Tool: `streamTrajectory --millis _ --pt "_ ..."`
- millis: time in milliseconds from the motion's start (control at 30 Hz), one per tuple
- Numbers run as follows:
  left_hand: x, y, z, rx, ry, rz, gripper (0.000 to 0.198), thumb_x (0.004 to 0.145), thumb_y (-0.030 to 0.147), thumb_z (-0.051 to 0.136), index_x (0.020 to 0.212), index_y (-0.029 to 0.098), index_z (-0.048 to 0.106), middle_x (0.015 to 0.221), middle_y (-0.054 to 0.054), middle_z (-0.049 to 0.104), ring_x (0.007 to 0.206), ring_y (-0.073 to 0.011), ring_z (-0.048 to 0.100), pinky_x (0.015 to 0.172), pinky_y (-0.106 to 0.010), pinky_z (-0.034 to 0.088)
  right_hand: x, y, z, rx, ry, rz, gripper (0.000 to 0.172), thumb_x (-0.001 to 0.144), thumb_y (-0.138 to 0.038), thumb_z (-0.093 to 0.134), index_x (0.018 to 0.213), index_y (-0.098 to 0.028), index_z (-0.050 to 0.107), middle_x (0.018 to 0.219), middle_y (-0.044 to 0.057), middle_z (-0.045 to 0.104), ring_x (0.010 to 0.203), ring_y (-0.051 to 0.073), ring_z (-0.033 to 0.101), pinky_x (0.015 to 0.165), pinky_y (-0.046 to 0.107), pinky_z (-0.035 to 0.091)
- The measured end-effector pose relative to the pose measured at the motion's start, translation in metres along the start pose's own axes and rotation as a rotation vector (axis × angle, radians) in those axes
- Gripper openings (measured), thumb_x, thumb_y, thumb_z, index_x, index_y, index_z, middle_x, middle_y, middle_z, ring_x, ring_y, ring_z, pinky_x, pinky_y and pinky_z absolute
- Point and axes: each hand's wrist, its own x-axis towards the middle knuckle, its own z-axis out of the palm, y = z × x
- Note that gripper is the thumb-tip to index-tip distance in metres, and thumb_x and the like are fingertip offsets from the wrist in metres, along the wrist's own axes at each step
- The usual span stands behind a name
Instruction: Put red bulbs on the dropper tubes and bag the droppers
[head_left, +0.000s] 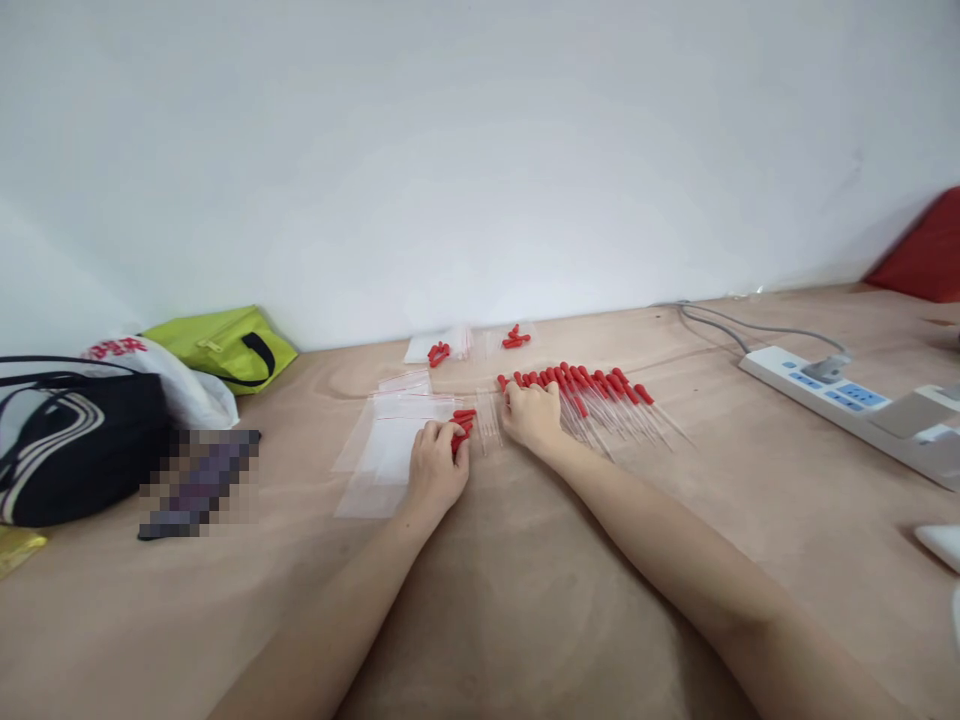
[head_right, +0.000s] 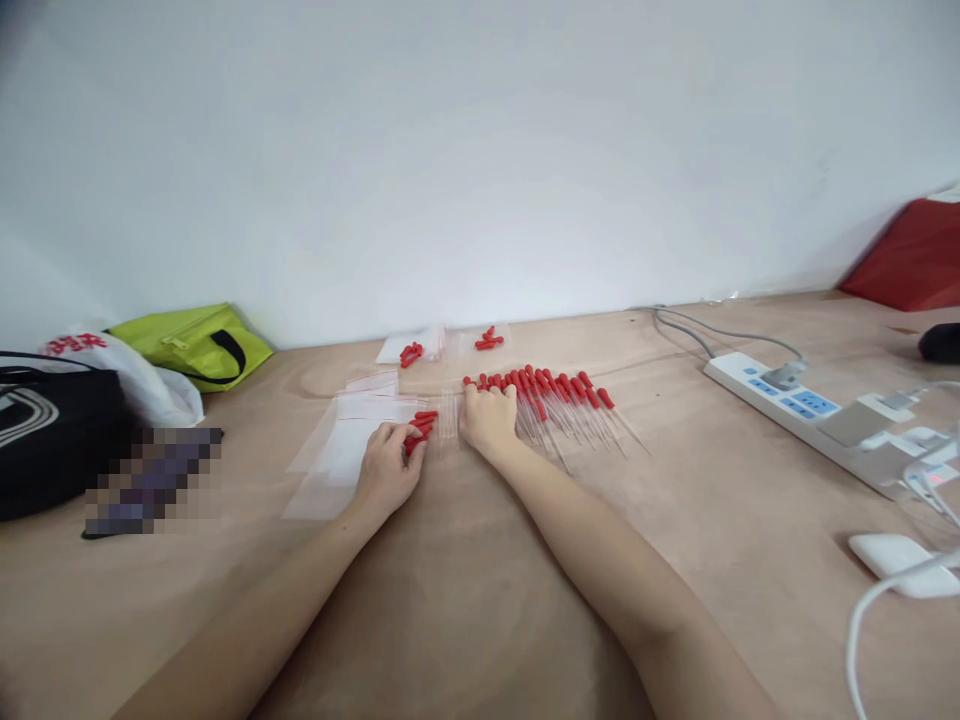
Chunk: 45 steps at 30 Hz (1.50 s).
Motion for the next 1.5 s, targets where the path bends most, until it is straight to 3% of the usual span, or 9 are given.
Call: streamTrajectory --millis 167,300,533,667,800,967,1167,1333,1500 --pt "-0.001 -0.004 0.004 -0.079 0.063 0.048 0.007 0.074 0.014 0.051 0.079 0.018 0.054 0.079 -0.005 0.049 0.077 -0.0217 0.051 0.071 -0.036 0.045 -0.004 0.002 -0.001 0.049 0.038 -0.033 0.023 0.080 -0.024 0.038 0.086 -0.016 0.059 0.086 0.011 0.066 0.082 0.022 0.057 0.073 0.037 0.020" --pt "-0.002 -0.002 0.001 -0.012 0.104 0.038 0.009 0.072 0.018 0.057 0.078 0.019 0.051 0.081 -0.006 0.048 0.081 -0.0244 0.049 0.071 -0.039 0.045 -0.008 -0.004 -0.002 0.056 -0.001 -0.030 0.025 0.080 -0.028 0.040 0.081 -0.015 0.062 0.082 0.012 0.066 0.080 0.022 0.057 0.073 0.036 0.022" --pt "-0.001 -0.002 -0.002 -0.001 -0.005 -0.001 0.006 0.077 0.021 0.052 0.074 0.019 0.048 0.073 -0.004 0.050 0.070 -0.0207 0.051 0.065 -0.034 0.044 -0.012 -0.015 -0.006 0.065 -0.071 0.037 0.030 0.079 -0.031 0.040 0.081 -0.012 0.063 0.079 0.015 0.066 0.075 0.023 0.059 0.074 0.039 0.024" --pt "-0.001 -0.003 -0.001 -0.021 0.009 0.010 0.003 0.079 0.020 0.049 0.081 0.017 0.049 0.075 -0.005 0.054 0.071 -0.0205 0.053 0.065 -0.033 0.044 -0.013 -0.018 -0.008 0.075 -0.075 0.036 0.031 0.077 -0.034 0.043 0.083 -0.012 0.063 0.080 0.014 0.066 0.076 0.024 0.060 0.077 0.040 0.024" --pt "-0.002 -0.003 0.001 -0.018 0.064 0.073 0.014 0.084 0.023 0.044 0.093 0.016 0.052 0.079 -0.006 0.054 0.074 -0.0209 0.053 0.068 -0.034 0.044 -0.013 -0.019 -0.010 0.059 -0.098 0.044 0.024 0.076 -0.026 0.044 0.081 -0.012 0.063 0.079 0.015 0.066 0.072 0.023 0.060 0.078 0.040 0.024" --pt "-0.001 -0.002 -0.001 -0.067 0.097 0.163 0.017 0.085 0.023 0.041 0.085 0.016 0.057 0.083 -0.008 0.052 0.079 -0.0205 0.051 0.072 -0.033 0.044 -0.019 -0.016 -0.011 0.056 -0.067 0.055 0.025 0.078 -0.026 0.041 0.081 -0.011 0.060 0.077 0.015 0.065 0.072 0.023 0.059 0.078 0.040 0.023" --pt "-0.004 0.003 -0.008 -0.130 0.013 0.233 0.012 0.085 0.024 0.044 0.087 0.018 0.054 0.087 -0.006 0.061 0.085 -0.0210 0.055 0.075 -0.035 0.040 -0.042 0.012 -0.005 0.171 0.109 -0.142 0.019 0.085 -0.022 0.035 0.087 -0.013 0.052 0.087 0.011 0.062 0.081 0.021 0.055 0.076 0.035 0.025" --pt "-0.008 0.010 -0.012 -0.140 -0.010 0.299 0.015 0.086 0.027 0.045 0.094 0.019 0.056 0.087 -0.004 0.066 0.083 -0.0196 0.057 0.080 -0.037 0.036 -0.067 0.050 -0.003 0.367 0.126 -0.425 0.017 0.087 -0.019 0.035 0.093 -0.015 0.051 0.087 0.006 0.063 0.079 0.017 0.055 0.074 0.031 0.027" --pt "-0.009 0.017 -0.012 -0.179 -0.051 0.369 0.020 0.088 0.025 0.041 0.097 0.021 0.058 0.090 -0.003 0.067 0.084 -0.0172 0.058 0.087 -0.039 0.032 -0.079 0.059 -0.011 0.358 0.169 -0.506 0.022 0.086 -0.018 0.038 0.102 -0.017 0.053 0.087 0.006 0.064 0.075 0.015 0.055 0.075 0.031 0.027"
